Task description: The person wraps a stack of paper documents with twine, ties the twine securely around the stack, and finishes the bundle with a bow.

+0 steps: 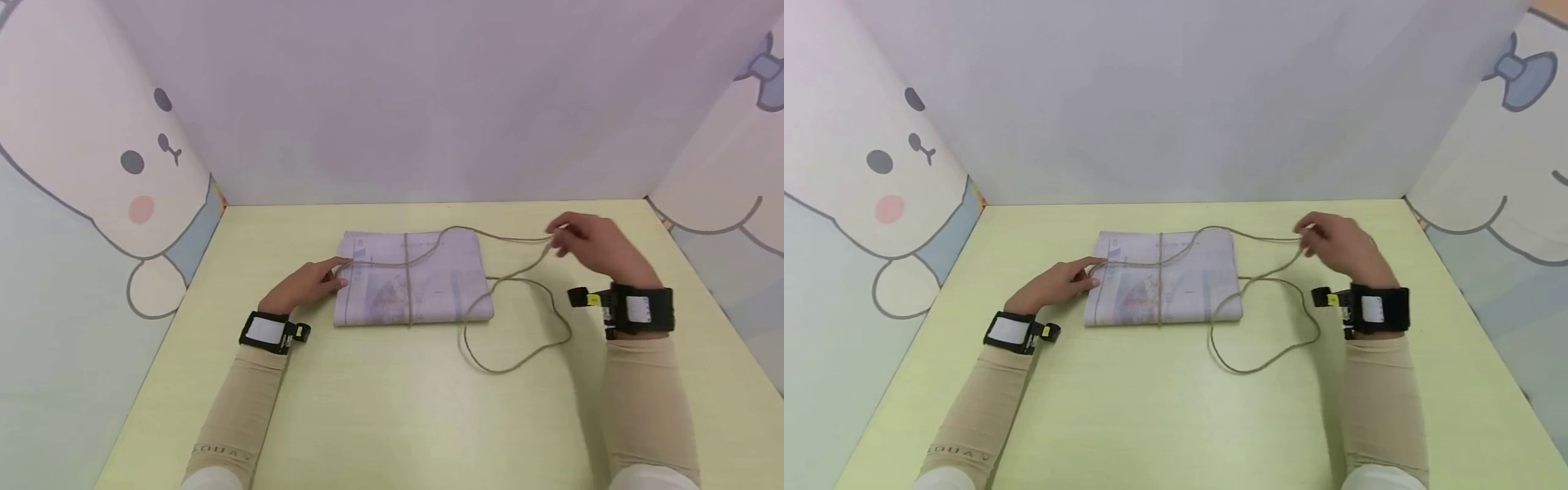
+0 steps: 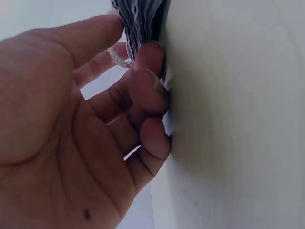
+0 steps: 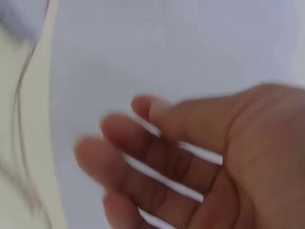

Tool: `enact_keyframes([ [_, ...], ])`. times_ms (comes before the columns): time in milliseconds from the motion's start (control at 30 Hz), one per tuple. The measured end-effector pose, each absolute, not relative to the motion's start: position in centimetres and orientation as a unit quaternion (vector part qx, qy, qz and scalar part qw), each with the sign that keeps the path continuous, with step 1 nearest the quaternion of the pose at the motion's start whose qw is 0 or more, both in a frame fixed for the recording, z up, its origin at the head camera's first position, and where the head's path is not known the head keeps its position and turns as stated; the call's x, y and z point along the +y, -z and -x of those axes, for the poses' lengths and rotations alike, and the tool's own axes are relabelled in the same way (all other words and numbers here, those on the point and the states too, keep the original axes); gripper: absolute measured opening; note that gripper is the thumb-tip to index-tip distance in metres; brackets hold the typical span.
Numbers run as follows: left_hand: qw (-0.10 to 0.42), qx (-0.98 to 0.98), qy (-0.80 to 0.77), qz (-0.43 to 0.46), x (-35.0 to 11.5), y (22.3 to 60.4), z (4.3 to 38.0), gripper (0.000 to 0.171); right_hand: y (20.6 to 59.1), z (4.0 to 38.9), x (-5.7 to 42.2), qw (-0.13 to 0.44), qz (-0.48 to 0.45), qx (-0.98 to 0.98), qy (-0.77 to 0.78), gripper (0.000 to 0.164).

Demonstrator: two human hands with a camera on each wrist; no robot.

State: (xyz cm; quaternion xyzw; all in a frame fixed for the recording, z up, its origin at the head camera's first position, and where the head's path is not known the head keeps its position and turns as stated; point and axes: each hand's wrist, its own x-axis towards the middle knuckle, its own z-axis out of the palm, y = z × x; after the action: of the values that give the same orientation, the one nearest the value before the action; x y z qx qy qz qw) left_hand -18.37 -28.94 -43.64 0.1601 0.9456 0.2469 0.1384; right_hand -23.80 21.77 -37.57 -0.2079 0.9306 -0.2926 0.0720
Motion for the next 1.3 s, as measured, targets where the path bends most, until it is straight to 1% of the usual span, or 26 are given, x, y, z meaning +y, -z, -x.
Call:
enact_keyframes([
  [67,0.14,0.946,-0.246,-0.159,-29.0,43.6,18.4,0.046,38.4,24.3,23.8,0.068,0.148,0.947,0.276,0.036],
  [167,0.142,0.946,-0.247,-0.153,-29.2,43.7,18.3,0.046,40.0,25.1,25.4,0.079,0.095,0.958,0.258,0.044],
  [233,0.142,0.946,-0.248,-0.15,-29.4,43.8,18.3,0.047,41.1,25.6,24.9,0.084,0.077,0.959,0.261,0.049],
  [400,0.143,0.943,-0.263,-0.148,-29.4,44.0,18.0,0.047,43.9,26.6,22.1,0.068,0.045,0.963,0.256,0.054],
  [567,0.145,0.943,-0.263,-0.144,-29.1,44.0,18.0,0.047,45.7,26.6,21.6,0.051,0.033,0.966,0.252,0.05],
  [667,0.144,0.945,-0.257,-0.145,-29.1,44.1,18.1,0.047,45.6,26.4,22.0,0.052,0.034,0.967,0.246,0.046],
  [767,0.142,0.945,-0.256,-0.148,-29.1,44.1,18.1,0.047,45.0,26.1,22.4,0.066,0.025,0.969,0.237,0.042],
  [867,0.141,0.945,-0.256,-0.148,-29.1,44.1,18.2,0.047,44.0,26.0,23.0,0.074,0.032,0.969,0.234,0.039],
  [1000,0.143,0.945,-0.256,-0.147,-29.0,44.1,18.2,0.047,42.3,25.8,24.0,0.091,0.04,0.96,0.261,0.032],
  [1100,0.141,0.944,-0.256,-0.151,-29.0,44.1,18.3,0.047,41.2,25.5,24.8,0.095,0.035,0.952,0.29,0.031],
  [1300,0.115,0.948,-0.246,-0.169,-28.8,44.1,18.5,0.043,39.4,24.9,24.5,0.043,0.059,0.943,0.326,0.041],
])
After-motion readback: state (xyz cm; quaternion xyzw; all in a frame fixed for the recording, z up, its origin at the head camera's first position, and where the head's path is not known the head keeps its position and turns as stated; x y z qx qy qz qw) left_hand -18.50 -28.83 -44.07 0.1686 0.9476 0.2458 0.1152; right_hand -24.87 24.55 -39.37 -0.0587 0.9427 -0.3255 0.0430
